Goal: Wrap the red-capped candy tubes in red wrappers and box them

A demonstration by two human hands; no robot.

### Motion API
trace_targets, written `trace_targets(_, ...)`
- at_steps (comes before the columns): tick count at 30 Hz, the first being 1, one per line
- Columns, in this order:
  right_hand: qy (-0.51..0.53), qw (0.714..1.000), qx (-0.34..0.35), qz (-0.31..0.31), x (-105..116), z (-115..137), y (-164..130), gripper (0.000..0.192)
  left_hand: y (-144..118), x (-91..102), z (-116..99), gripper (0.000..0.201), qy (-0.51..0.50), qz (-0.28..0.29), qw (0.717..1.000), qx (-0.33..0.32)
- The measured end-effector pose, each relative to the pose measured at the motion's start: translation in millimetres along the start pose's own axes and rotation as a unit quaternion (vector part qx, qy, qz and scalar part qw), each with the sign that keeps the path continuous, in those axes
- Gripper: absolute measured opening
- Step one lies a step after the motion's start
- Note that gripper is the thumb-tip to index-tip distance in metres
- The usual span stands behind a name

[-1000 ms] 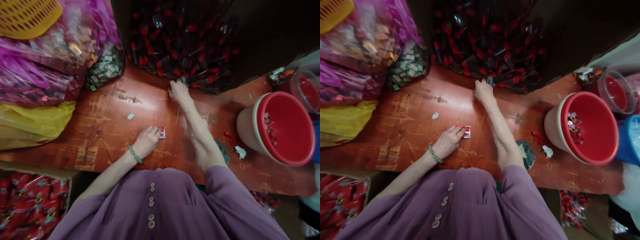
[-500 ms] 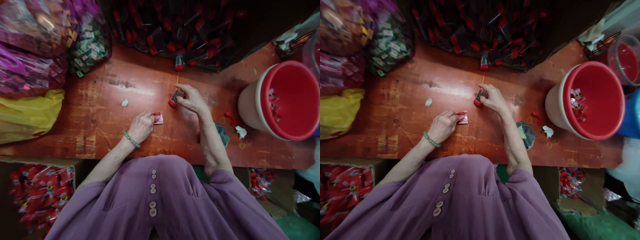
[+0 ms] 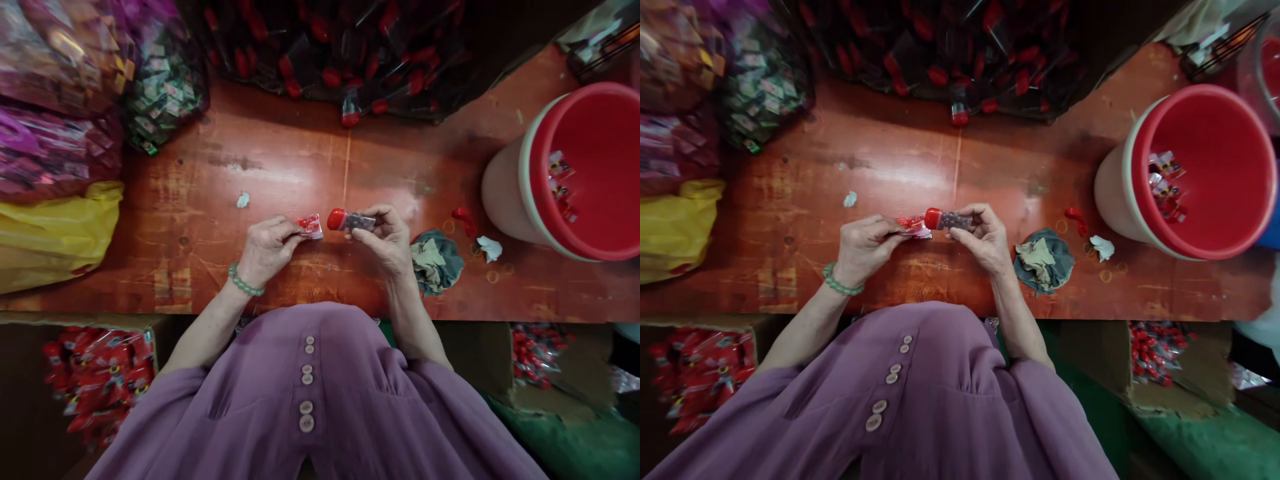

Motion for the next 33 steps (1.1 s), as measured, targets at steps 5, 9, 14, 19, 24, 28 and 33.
trace_targets(5, 0.003, 0.999, 0.045, 0.012, -8.7, 13.9, -11.3, 0.035, -6.3, 8.1, -15.5, 0.003, -0.055, -0.017, 0.998, 0.016)
trace_targets(9, -0.08, 0.992, 0.081, 0.054, -6.7, 11.2, -12.5, 0.027, -10.4, 10.6, -13.6, 0.005, -0.099, -0.022, 0.992, 0.071)
trace_targets(14, -0.202, 0.966, 0.121, 0.11, -1.2, 17.2, -12.2, 0.014, -16.0, 9.9, -4.7, 0.004, -0.142, 0.004, 0.983, 0.118)
trace_targets(19, -0.262, 0.935, 0.144, 0.189, 0.3, 29.6, -5.8, 0.012, -21.2, 5.2, 0.6, 0.005, -0.166, 0.023, 0.976, 0.142)
trace_targets(24, -0.216, 0.945, 0.119, 0.216, -1.3, 28.8, 1.9, 0.014, -24.4, 1.8, 3.6, 0.008, -0.216, 0.042, 0.955, 0.198)
trace_targets(28, -0.178, 0.954, 0.077, 0.229, -5.4, 26.7, 4.0, 0.017, -26.0, 2.0, 2.8, 0.019, -0.277, 0.085, 0.925, 0.246)
trace_targets(33, -0.138, 0.964, 0.038, 0.225, -15.0, 22.1, 0.5, 0.018, -23.4, 6.8, 0.2, 0.023, -0.298, 0.124, 0.904, 0.28)
Point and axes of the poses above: each hand's wrist, its own y-axis towards the middle knuckle, its own x-axis out of the back of the hand, z = x × y, the point moved 1 cm from there along y, towards the middle knuckle, and after that the axes turned 13 degrees about -y, right-handed, at the moved point
